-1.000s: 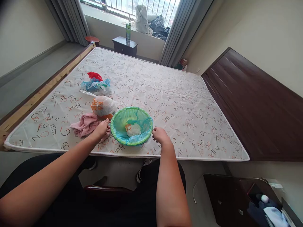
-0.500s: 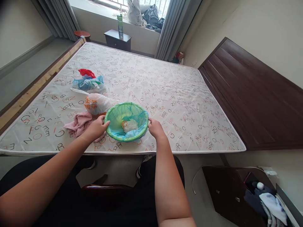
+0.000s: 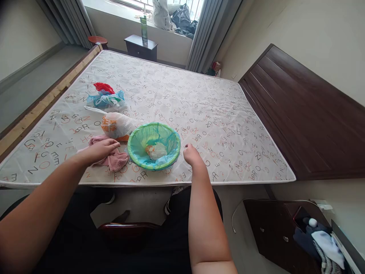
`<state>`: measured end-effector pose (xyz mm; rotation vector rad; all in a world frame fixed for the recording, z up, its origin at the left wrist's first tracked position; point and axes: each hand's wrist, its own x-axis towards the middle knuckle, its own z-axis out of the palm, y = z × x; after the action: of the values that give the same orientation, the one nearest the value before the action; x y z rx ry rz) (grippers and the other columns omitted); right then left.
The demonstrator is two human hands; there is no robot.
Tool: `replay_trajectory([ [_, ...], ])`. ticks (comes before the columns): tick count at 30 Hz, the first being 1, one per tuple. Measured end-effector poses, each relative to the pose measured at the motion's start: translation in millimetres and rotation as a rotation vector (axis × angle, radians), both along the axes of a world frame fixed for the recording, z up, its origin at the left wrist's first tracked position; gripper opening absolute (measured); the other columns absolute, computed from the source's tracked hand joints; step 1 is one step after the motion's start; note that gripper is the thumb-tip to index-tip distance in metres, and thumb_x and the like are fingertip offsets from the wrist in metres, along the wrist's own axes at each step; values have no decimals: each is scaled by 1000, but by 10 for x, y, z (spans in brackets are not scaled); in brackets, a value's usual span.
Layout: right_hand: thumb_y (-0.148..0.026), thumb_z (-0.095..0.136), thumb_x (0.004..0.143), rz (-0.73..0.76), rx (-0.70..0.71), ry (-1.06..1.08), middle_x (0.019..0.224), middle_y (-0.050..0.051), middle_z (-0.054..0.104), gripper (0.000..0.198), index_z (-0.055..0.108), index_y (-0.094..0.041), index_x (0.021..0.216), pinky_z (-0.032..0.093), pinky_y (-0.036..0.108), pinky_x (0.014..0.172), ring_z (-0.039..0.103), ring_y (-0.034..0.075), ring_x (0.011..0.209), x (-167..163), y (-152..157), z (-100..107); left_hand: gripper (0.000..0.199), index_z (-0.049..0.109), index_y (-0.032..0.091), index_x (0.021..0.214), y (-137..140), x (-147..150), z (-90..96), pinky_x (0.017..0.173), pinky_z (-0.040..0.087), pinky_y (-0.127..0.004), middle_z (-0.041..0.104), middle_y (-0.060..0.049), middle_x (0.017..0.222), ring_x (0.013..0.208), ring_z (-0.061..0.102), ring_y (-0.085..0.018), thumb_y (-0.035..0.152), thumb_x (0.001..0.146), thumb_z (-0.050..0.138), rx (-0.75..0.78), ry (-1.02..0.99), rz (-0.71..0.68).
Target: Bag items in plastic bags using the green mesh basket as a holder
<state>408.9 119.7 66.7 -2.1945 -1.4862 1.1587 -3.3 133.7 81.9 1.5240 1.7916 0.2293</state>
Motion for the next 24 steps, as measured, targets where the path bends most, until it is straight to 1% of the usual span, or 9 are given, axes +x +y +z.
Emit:
replay_trajectory([
  [2, -24, 58, 88, 8, -88, -9, 85, 9, 70, 20, 63, -18, 106, 53, 30, 62, 64, 18, 66, 64, -18, -21, 34, 70, 22, 97, 36, -149, 60, 72, 53, -29, 75, -5, 91, 84, 70, -24, 50, 85, 56, 14, 41, -10],
  [4, -24, 63, 87, 33, -154, 6, 77, 7, 68, 7, 63, -17, 89, 53, 29, 58, 62, 17, 62, 82, -43, -28, 29, 69, 22, 90, 55, -233, 65, 72, 51, -30, 74, -5, 87, 85, 68, -25, 47, 84, 56, 50, 102, -31],
  [8, -28, 73, 83, 98, -250, 39, 68, 6, 67, 18, 61, -17, 74, 54, 29, 55, 61, 15, 57, 9, -87, -14, 26, 68, 23, 88, 54, -204, -104, 74, 50, -31, 76, -6, 87, 88, 69, -26, 45, 82, 55, 43, 125, -49],
  [12, -36, 77, 82, 186, -324, 58, 71, 8, 69, 25, 63, -17, 73, 57, 30, 55, 63, 16, 60, -87, -109, 19, 21, 68, 24, 83, 30, -63, -295, 64, 48, -30, 77, -6, 83, 79, 70, -25, 42, 78, 59, -65, 84, -92],
  [14, -39, 77, 83, 211, -345, 69, 74, 9, 70, 28, 63, -16, 73, 57, 30, 55, 64, 17, 61, -121, -115, 37, 19, 69, 23, 80, 16, -2, -340, 60, 46, -31, 77, -7, 82, 75, 69, -25, 40, 76, 60, -99, 83, -103],
  [16, -41, 75, 84, 206, -356, 90, 75, 10, 70, 29, 63, -16, 74, 57, 30, 55, 63, 17, 62, -147, -116, 52, 16, 70, 23, 77, 6, 42, -369, 61, 47, -31, 78, -7, 82, 77, 70, -26, 37, 74, 63, -103, 63, -97],
  [19, -37, 69, 87, 147, -342, 151, 80, 10, 71, 21, 63, -18, 82, 58, 30, 57, 64, 17, 64, -182, -110, 64, 15, 70, 22, 75, 2, 83, -417, 67, 51, -30, 78, -7, 81, 80, 71, -26, 37, 74, 65, -65, -23, -21],
  [22, -29, 64, 88, 107, -319, 195, 92, 10, 72, 10, 61, -19, 90, 59, 31, 59, 67, 18, 71, -207, -103, 63, 16, 70, 21, 80, 5, 115, -478, 71, 54, -29, 78, -7, 82, 81, 73, -24, 35, 73, 67, -37, -101, 83],
  [24, -26, 65, 86, 103, -318, 206, 99, 11, 72, 14, 60, -21, 98, 59, 30, 60, 69, 19, 76, -216, -103, 50, 15, 70, 21, 77, 5, 139, -527, 72, 54, -29, 77, -8, 82, 81, 72, -24, 34, 71, 70, -58, -119, 97],
])
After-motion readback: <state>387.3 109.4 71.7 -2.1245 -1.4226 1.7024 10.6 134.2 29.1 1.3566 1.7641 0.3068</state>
